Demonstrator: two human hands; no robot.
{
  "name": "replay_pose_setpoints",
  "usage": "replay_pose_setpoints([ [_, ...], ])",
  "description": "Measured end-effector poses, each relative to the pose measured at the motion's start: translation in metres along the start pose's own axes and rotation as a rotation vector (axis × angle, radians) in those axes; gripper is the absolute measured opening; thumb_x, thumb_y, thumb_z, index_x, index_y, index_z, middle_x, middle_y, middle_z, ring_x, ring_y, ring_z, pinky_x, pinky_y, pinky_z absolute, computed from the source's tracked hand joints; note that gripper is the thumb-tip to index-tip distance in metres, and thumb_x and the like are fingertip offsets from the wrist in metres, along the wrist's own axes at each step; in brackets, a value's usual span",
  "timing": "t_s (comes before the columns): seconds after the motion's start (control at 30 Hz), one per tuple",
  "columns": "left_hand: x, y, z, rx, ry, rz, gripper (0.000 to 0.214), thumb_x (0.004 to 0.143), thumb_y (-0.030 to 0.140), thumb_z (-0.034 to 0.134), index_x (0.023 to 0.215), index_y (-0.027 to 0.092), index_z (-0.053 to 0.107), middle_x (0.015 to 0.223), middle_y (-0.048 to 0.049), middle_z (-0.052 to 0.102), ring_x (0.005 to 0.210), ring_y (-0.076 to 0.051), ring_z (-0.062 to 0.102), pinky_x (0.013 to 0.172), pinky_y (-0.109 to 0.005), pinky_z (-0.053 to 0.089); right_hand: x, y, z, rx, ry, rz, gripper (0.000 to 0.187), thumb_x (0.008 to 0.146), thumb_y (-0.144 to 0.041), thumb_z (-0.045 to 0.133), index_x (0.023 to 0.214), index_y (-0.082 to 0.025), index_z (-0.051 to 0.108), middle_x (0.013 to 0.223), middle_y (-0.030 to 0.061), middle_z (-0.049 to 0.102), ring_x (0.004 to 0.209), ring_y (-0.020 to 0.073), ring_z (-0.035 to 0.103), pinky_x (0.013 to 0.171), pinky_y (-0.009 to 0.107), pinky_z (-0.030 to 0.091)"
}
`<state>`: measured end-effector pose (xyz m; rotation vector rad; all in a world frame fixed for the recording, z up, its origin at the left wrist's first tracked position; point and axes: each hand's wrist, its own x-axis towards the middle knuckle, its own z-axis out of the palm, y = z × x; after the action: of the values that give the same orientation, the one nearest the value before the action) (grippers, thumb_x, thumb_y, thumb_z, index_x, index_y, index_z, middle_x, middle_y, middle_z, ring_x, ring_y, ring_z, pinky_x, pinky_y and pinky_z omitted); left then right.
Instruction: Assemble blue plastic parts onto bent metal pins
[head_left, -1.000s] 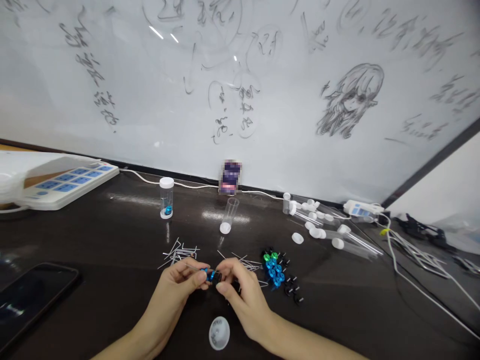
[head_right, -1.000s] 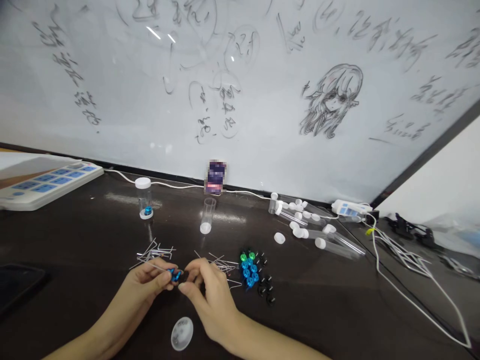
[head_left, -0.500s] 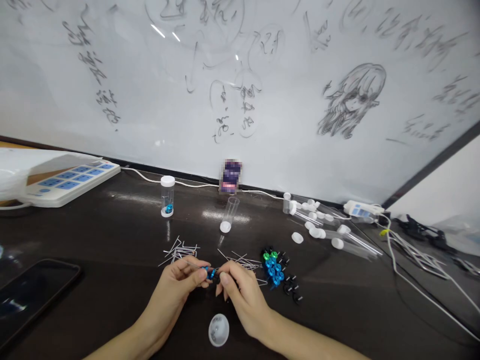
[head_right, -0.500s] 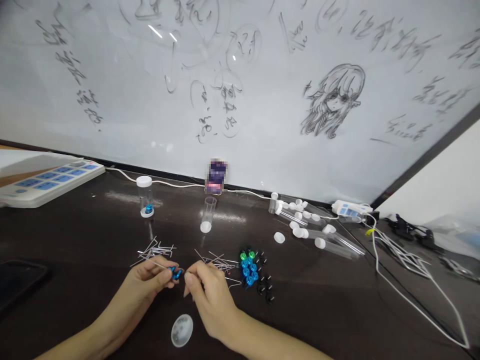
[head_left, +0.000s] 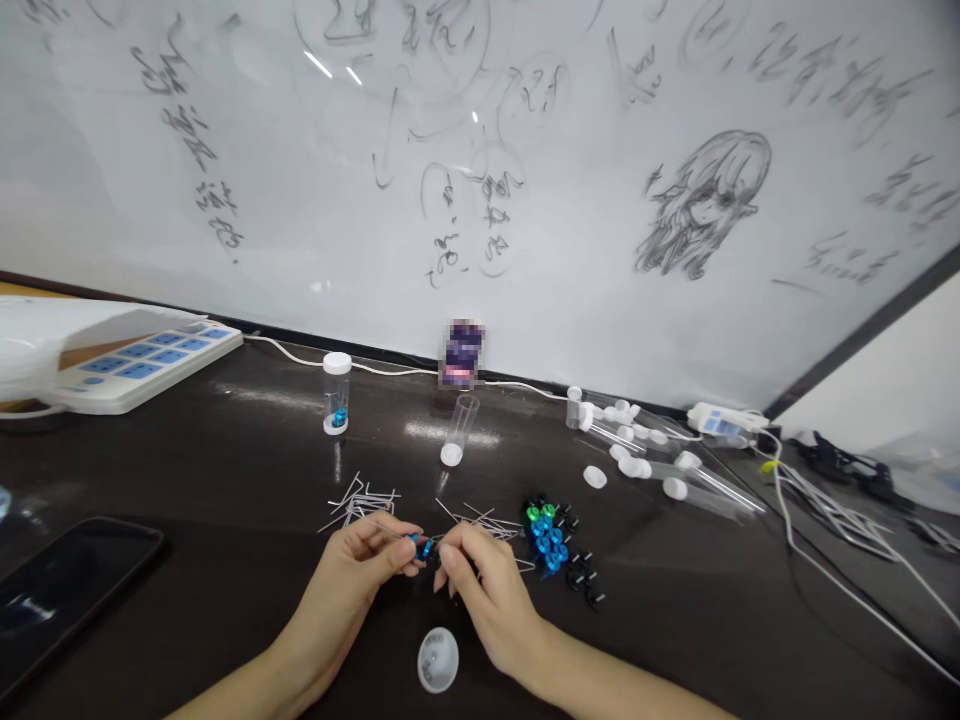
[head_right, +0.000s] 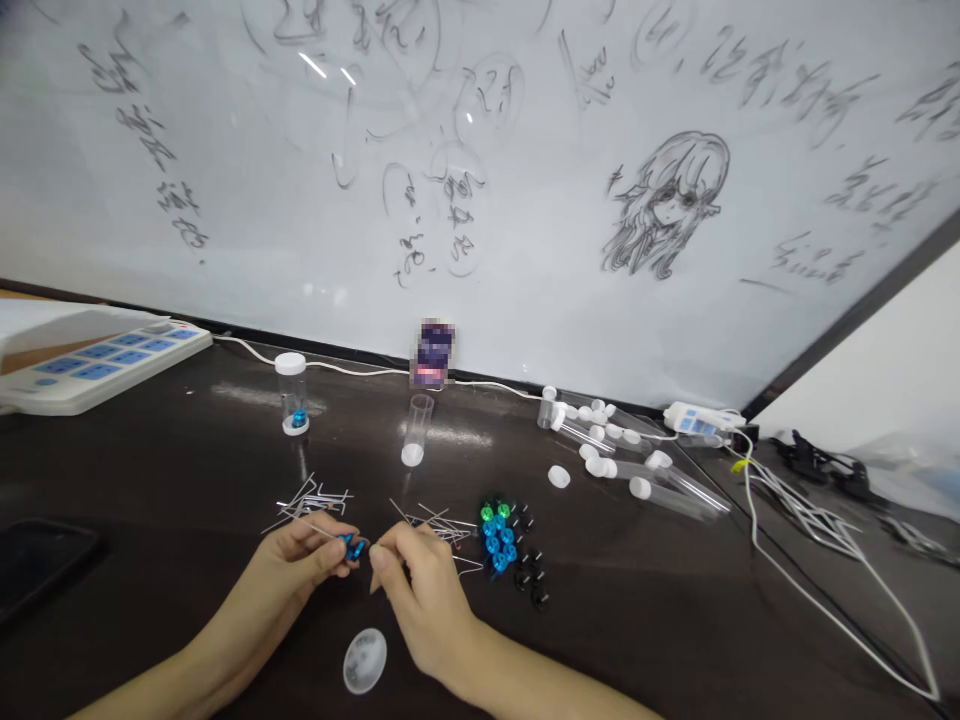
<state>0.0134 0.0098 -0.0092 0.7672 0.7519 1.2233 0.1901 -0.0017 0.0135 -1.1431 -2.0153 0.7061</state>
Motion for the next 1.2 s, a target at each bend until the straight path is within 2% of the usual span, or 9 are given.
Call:
replay_pose_setpoints([
  [0.13,0.0,0.0012,0.0002,-0.013,-0.004,0.002,0.01,0.07,0.02,0.08,0.078,0.017,0.075,0.069,-0.0003,0.071,0.064,-0.01,0.061,0.068,-0.019,0.048,-0.0001,-0.0008,0.001,0.046,0.036,0.004,0.01,0.096,-0.029,0.05,0.099,-0.02,0.054,0.082,0.0,0.059,0.075,0.0153,0.056,0.072,0.027,0.043],
  [0.3,0.0007,0.0008,-0.0017,-0.005,-0.021,0.012,0.01,0.073,0.019,0.078,0.081,0.017,0.075,0.067,0.001,0.07,0.064,-0.009,0.06,0.068,-0.018,0.047,-0.0014,-0.0009,0.0025,-0.008,0.021,-0.014,0.005,0.095,-0.026,0.053,0.096,-0.021,0.055,0.081,-0.0004,0.061,0.074,0.0154,0.056,0.075,0.029,0.041],
  [0.63,0.0009,-0.0033,-0.0042,0.001,-0.039,0.027,0.01,0.073,0.019,0.079,0.081,0.017,0.074,0.068,0.0013,0.07,0.064,-0.009,0.06,0.069,-0.018,0.047,0.0015,-0.0025,0.0003,-0.014,-0.002,-0.04,0.011,0.097,-0.026,0.05,0.089,-0.021,0.055,0.077,-0.0019,0.059,0.072,0.014,0.056,0.075,0.028,0.039],
  [0.8,0.0021,-0.0032,-0.0046,0.005,-0.026,0.027,0.01,0.073,0.02,0.079,0.081,0.017,0.074,0.071,0.0005,0.07,0.065,-0.01,0.06,0.069,-0.019,0.047,0.0005,-0.0021,0.0019,0.025,0.027,-0.028,0.003,0.095,-0.024,0.052,0.096,-0.022,0.054,0.079,-0.0018,0.059,0.072,0.0144,0.055,0.073,0.027,0.041],
  [0.9,0.002,-0.0023,-0.0039,-0.002,-0.008,0.018,0.012,0.072,0.021,0.079,0.081,0.017,0.074,0.067,0.0003,0.07,0.064,-0.01,0.059,0.068,-0.019,0.047,-0.0007,-0.0009,0.0033,0.041,0.054,-0.007,0.01,0.091,-0.022,0.058,0.099,-0.022,0.053,0.081,-0.0017,0.059,0.072,0.0144,0.055,0.073,0.027,0.042],
  [0.97,0.0013,-0.0013,-0.003,-0.001,-0.009,0.018,0.012,0.071,0.021,0.079,0.081,0.017,0.074,0.066,0.0004,0.069,0.064,-0.01,0.059,0.068,-0.019,0.046,-0.0008,-0.0001,0.0035,0.017,0.055,-0.004,0.007,0.09,-0.022,0.059,0.095,-0.021,0.054,0.078,-0.0019,0.059,0.071,0.0146,0.055,0.073,0.027,0.041],
  [1.03,0.0006,-0.0003,-0.0018,0.004,-0.024,0.02,0.011,0.071,0.021,0.079,0.08,0.016,0.074,0.067,0.0004,0.069,0.063,-0.01,0.059,0.068,-0.02,0.046,-0.0004,0.0004,0.0028,-0.008,0.044,-0.011,0.006,0.092,-0.025,0.057,0.089,-0.021,0.055,0.075,-0.0019,0.059,0.072,0.015,0.055,0.072,0.027,0.041],
  [1.2,0.0005,-0.0002,-0.0006,0.004,-0.027,0.02,0.01,0.07,0.021,0.08,0.077,0.017,0.074,0.071,-0.0002,0.07,0.063,-0.01,0.059,0.067,-0.02,0.047,0.0007,0.0009,0.0004,-0.03,0.013,-0.021,0.025,0.099,-0.031,0.046,0.078,-0.02,0.055,0.074,-0.0016,0.058,0.073,0.0147,0.054,0.071,0.027,0.038],
])
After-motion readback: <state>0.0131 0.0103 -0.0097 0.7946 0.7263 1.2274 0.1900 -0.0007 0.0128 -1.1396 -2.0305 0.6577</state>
